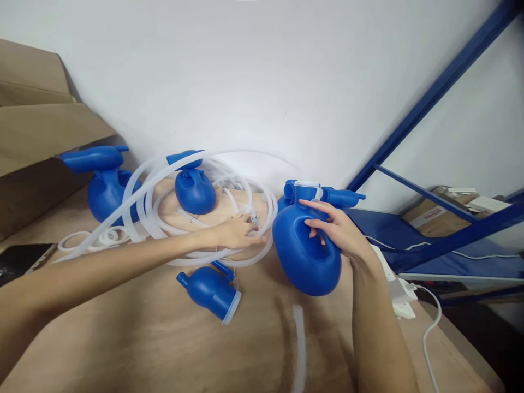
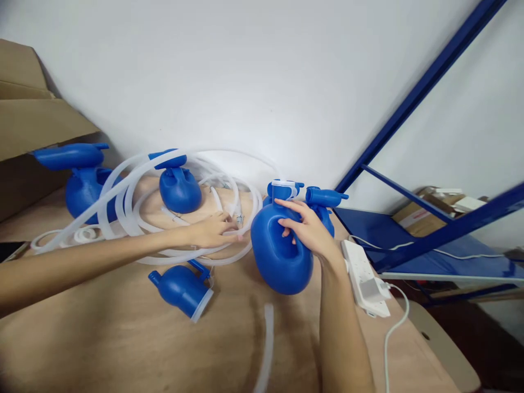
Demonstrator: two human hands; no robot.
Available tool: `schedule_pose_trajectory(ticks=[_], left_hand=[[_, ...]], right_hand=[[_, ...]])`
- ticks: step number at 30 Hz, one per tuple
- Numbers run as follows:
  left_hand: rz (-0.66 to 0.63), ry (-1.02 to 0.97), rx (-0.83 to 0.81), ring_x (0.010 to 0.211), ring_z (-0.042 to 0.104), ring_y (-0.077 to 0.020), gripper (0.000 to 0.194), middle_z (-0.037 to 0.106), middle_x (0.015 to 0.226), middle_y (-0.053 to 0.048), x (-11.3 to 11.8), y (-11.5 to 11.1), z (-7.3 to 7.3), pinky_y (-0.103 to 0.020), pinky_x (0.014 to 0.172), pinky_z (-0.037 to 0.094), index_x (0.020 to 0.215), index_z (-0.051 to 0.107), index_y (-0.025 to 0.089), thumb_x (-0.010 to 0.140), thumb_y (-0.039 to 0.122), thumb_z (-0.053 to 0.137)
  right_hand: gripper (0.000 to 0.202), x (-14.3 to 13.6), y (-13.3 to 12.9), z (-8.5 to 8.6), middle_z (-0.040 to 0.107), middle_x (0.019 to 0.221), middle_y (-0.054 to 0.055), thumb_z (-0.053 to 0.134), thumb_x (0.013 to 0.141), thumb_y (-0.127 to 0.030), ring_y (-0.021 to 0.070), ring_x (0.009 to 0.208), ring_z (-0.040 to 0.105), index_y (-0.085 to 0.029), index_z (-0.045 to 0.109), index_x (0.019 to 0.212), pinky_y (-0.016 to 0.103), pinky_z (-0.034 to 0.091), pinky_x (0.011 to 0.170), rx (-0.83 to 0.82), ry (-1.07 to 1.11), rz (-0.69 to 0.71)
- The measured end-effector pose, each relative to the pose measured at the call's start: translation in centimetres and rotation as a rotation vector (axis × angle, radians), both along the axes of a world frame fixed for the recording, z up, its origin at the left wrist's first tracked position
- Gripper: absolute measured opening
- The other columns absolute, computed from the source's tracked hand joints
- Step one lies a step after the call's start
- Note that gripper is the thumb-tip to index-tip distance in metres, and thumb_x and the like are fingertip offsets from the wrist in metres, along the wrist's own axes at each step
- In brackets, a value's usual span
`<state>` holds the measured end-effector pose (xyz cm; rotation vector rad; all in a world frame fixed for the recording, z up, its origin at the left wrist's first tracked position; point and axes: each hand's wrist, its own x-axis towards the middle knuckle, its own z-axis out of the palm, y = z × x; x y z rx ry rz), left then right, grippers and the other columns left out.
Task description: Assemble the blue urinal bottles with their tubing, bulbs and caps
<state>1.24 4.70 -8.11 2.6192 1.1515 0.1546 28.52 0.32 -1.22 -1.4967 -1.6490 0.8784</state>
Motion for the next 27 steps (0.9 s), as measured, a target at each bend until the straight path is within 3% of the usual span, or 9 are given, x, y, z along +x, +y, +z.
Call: schedule_pose_trajectory(ticks=[3,5,10,12,16,20,23,25,27], left_hand=[[-0.119,0.025,0.079,0.134,0.052,-0.0395,0.059,0.062,0.137,-0.021,2.8,-3.5,-0.5,-0.054,0.116,0.038,0.134,0.069,0.015,0.101,0.061,0.054],[-0.237,0.066,0.132,0.135,0.05,-0.0393,0.052,0.062,0.139,-0.02,3.3,-6.7,-0.9,-0.054,0.116,0.037,0.131,0.07,0.016,0.101,0.057,0.059],[-0.511,0.247,0.143,0.111,0.063,-0.0301,0.046,0.072,0.116,-0.011,0.3,-12.0,-1.1,-0.043,0.097,0.047,0.114,0.075,0.02,0.099,0.061,0.062],[-0.549,0.253,0.132,0.117,0.063,-0.0307,0.053,0.071,0.126,-0.011,-1.6,-12.3,-1.1,-0.043,0.101,0.047,0.128,0.07,0.022,0.092,0.06,0.072],[-0.46,0.299,0.158,0.128,0.06,-0.0391,0.095,0.06,0.147,-0.021,-5.2,-11.2,-0.9,-0.051,0.106,0.046,0.154,0.052,0.023,0.072,0.048,0.093],[-0.403,0.307,0.158,0.116,0.067,-0.0342,0.08,0.071,0.129,-0.016,-7.4,-10.2,-0.6,-0.045,0.101,0.05,0.153,0.053,0.02,0.081,0.029,0.087],[-0.418,0.27,0.176,0.113,0.068,-0.0337,0.07,0.072,0.125,-0.014,-8.0,-10.2,-0.7,-0.042,0.096,0.052,0.147,0.06,0.019,0.082,0.027,0.083],[-0.41,0.222,0.164,0.114,0.068,-0.0335,0.072,0.072,0.127,-0.014,-8.0,-10.4,-0.5,-0.041,0.095,0.052,0.149,0.058,0.019,0.082,0.029,0.083],[-0.391,0.137,0.138,0.121,0.067,-0.0323,0.073,0.07,0.134,-0.012,-7.8,-10.6,0.2,-0.04,0.098,0.051,0.153,0.053,0.021,0.086,0.031,0.08]], right_hand=[[0.053,-1.0,0.4,-1.1,0.047,0.16,0.014,0.074,0.084,-0.027,0.0068,0.058,0.067,-0.026,0.074,0.137,0.021,0.051,0.036,0.007,-0.018,0.006],[0.051,-1.6,0.5,-1.7,0.039,0.166,0.014,0.073,0.086,-0.03,0.0065,0.059,0.068,-0.026,0.073,0.138,0.02,0.051,0.036,0.009,-0.034,0.01],[0.05,-2.9,0.5,-2.8,0.035,0.168,0.013,0.068,0.093,-0.034,0.0067,0.064,0.07,-0.027,0.069,0.142,0.021,0.058,0.042,-0.015,-0.058,0.076],[0.047,-3.2,0.5,-3.2,0.032,0.169,0.013,0.066,0.096,-0.035,0.0075,0.066,0.07,-0.028,0.069,0.142,0.024,0.061,0.046,-0.047,-0.068,0.112],[0.048,-3.3,0.6,-4.0,0.034,0.169,0.012,0.063,0.1,-0.044,0.0114,0.077,0.072,-0.031,0.066,0.146,0.032,0.068,0.07,-0.057,-0.17,0.213],[0.051,-3.3,-0.8,-3.1,0.044,0.163,0.013,0.059,0.102,-0.053,0.024,0.096,0.076,-0.035,0.063,0.15,0.052,0.062,0.098,0.027,-0.509,0.201],[0.045,-3.8,-3.8,-1.5,0.049,0.157,0.015,0.057,0.103,-0.05,0.0378,0.114,0.072,-0.035,0.068,0.144,0.057,0.062,0.092,0.201,-0.72,0.034],[0.04,-4.5,-6.5,-0.7,0.061,0.144,0.013,0.056,0.104,-0.047,0.0347,0.111,0.073,-0.035,0.071,0.139,0.051,0.063,0.088,0.314,-0.714,0.161],[0.054,-5.6,-9.0,-0.5,0.07,0.135,0.009,0.064,0.1,-0.051,0.0328,0.112,0.072,-0.04,0.058,0.153,0.049,0.063,0.093,0.315,-0.662,0.47]])
